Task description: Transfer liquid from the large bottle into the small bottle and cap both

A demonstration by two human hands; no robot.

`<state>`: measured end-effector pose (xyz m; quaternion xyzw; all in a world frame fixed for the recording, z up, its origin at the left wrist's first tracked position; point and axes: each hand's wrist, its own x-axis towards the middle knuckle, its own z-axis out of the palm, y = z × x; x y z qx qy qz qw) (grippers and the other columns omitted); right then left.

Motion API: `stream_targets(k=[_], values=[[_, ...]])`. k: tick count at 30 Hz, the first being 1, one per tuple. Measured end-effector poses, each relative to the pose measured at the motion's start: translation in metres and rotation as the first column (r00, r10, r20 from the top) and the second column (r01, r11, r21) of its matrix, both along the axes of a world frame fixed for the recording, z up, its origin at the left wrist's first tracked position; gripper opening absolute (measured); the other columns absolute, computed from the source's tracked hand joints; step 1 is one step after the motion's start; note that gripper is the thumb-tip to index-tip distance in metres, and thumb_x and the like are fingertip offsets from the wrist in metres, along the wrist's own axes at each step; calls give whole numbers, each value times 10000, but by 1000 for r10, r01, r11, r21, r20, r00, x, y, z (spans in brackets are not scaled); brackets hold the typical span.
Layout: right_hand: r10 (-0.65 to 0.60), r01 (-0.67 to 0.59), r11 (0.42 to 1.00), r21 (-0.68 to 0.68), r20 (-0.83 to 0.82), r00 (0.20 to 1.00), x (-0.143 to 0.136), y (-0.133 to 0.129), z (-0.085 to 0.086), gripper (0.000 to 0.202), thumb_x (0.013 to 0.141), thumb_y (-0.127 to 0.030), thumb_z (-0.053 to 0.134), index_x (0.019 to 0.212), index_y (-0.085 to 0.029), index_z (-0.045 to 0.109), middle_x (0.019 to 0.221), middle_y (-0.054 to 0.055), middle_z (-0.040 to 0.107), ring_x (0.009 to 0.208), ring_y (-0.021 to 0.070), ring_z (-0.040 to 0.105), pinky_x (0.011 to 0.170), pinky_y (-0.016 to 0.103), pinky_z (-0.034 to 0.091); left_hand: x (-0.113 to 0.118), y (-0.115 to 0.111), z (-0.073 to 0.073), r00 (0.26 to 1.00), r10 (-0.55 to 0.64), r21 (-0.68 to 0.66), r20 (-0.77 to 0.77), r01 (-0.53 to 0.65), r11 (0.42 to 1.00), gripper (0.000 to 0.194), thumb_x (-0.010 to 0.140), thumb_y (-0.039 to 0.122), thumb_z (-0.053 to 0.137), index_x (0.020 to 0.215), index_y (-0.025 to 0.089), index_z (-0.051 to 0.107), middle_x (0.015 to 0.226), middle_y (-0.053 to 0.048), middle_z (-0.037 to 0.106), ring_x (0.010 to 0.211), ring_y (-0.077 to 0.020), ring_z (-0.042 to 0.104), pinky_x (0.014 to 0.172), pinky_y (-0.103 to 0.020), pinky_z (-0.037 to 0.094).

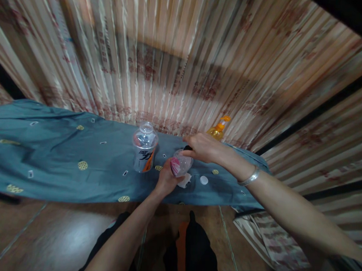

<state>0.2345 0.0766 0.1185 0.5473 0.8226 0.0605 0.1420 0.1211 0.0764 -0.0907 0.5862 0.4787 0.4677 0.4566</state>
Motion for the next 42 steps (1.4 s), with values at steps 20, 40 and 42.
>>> stream_targets(k=[20, 40, 42], values=[[7, -5, 998, 61, -43, 999, 4, 4, -8, 428, 1013, -429, 638, 1275, -93, 671, 1120, 205, 784, 1107, 330, 744, 864, 365, 539, -5, 1, 7, 995, 8, -25, -96, -11, 1000, 656, 549, 90, 880, 1128, 199, 591, 1069, -34, 740, 1019, -264, 713, 937, -400, 544], [26, -24, 998, 55, -48, 998, 2, 0, -9, 380, 1036, -388, 609, 1277, -102, 675, 1124, 198, 790, 1111, 329, 750, 860, 370, 545, -5, -2, 7, 996, -3, -18, -93, 1, 1000, 647, 543, 102, 878, 1118, 193, 595, 1028, -32, 739, 969, -267, 721, 888, -391, 553], [38, -31, 997, 71, -98, 995, 4, 0, -9, 432, 1006, -393, 667, 1338, -117, 638, 1161, 183, 785, 1128, 319, 745, 867, 359, 549, -5, -2, 6, 997, -9, -20, -70, 8, 1000, 655, 550, 107, 877, 1132, 195, 590, 1041, -31, 740, 971, -262, 723, 888, -388, 555]])
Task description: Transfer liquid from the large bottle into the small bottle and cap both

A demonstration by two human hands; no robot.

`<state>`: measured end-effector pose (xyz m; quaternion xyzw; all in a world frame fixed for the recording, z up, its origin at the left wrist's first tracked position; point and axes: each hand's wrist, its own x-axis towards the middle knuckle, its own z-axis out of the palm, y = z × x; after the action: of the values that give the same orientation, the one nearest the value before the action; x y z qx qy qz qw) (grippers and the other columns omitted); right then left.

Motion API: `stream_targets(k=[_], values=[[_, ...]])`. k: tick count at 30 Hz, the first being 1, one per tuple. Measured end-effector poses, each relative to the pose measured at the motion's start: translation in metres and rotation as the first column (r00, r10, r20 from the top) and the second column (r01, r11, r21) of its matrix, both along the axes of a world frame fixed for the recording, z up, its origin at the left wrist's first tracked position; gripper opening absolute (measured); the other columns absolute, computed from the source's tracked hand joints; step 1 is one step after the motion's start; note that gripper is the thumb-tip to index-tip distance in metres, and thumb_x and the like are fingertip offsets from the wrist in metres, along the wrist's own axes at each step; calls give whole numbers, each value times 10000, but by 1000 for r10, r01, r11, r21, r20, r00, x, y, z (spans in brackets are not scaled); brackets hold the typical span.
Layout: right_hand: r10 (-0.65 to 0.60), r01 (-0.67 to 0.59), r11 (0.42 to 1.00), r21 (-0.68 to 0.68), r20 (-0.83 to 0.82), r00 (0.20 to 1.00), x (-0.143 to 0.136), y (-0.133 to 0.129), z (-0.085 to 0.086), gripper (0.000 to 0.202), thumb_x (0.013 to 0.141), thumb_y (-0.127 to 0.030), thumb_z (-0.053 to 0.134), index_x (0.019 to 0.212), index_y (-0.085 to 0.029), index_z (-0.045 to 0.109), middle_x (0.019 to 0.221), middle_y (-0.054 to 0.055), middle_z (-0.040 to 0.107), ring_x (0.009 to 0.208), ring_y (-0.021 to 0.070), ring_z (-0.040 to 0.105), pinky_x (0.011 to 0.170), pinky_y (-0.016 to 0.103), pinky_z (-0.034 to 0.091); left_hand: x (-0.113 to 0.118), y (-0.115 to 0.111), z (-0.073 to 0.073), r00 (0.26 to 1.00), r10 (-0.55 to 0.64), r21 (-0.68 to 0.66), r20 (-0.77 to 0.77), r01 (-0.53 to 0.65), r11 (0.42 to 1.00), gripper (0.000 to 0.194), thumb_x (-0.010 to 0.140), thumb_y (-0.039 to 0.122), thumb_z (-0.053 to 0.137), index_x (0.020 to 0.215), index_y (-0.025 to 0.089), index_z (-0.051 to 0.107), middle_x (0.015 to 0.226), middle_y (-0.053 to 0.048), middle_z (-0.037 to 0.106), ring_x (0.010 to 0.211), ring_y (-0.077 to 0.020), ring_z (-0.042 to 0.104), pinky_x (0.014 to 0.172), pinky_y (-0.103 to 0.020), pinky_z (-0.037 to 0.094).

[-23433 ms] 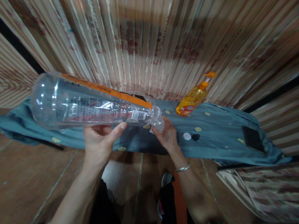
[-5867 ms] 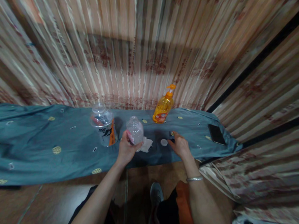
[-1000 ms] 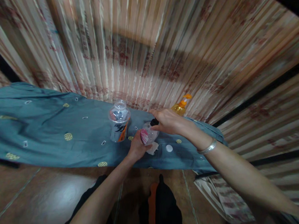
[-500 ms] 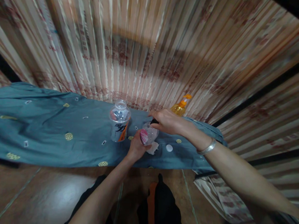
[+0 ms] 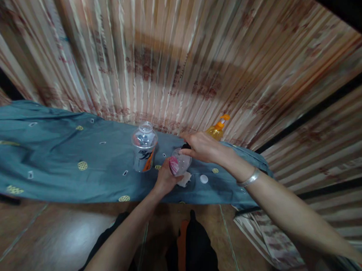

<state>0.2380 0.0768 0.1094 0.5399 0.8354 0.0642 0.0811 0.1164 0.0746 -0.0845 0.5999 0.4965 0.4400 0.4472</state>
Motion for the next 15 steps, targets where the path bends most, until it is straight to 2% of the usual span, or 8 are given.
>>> stream_targets(k=[2, 6, 10, 13, 15], values=[[14, -15, 1000, -7, -51, 999, 3, 0, -1, 476, 976, -353, 719, 1384, -134, 606, 1185, 161, 785, 1137, 304, 745, 886, 350, 554, 1, 0, 0, 1000, 4, -4, 12, -4, 1000, 672, 550, 100, 880, 1147, 192, 586, 1050, -35, 741, 984, -261, 723, 900, -391, 554], [-1, 1, 1000, -10, -80, 997, 5, 0, -6, 419, 999, -283, 679, 1378, -119, 608, 1165, 164, 793, 1147, 306, 747, 912, 355, 559, 3, 0, 0, 1000, 19, -5, 7, -19, 1000, 694, 531, 88, 899, 1144, 185, 589, 1070, -50, 741, 1016, -273, 719, 930, -415, 547], [-35, 39, 999, 25, -136, 990, 2, -3, -10, 465, 994, -293, 679, 1407, -104, 579, 1149, 179, 795, 1133, 316, 751, 898, 358, 565, 7, 0, -2, 999, 30, -13, 12, -30, 999, 707, 526, 113, 917, 1145, 181, 582, 1057, -51, 743, 1005, -275, 719, 920, -425, 550], [-53, 78, 995, 69, -305, 951, 10, -6, -15, 543, 986, -345, 693, 1460, -130, 539, 1183, 158, 790, 1149, 292, 743, 942, 357, 560, 6, 0, -2, 999, 20, -14, 32, -19, 1000, 691, 535, 140, 919, 1137, 194, 584, 1027, -33, 746, 946, -255, 724, 878, -402, 561], [-47, 115, 986, 119, -466, 884, 22, -8, -26, 520, 1004, -378, 655, 1462, -158, 542, 1243, 141, 772, 1174, 270, 733, 978, 365, 557, 3, 2, -2, 999, 29, -4, 39, -29, 1000, 687, 537, 149, 916, 1138, 206, 589, 1025, -27, 747, 947, -255, 728, 882, -399, 564]])
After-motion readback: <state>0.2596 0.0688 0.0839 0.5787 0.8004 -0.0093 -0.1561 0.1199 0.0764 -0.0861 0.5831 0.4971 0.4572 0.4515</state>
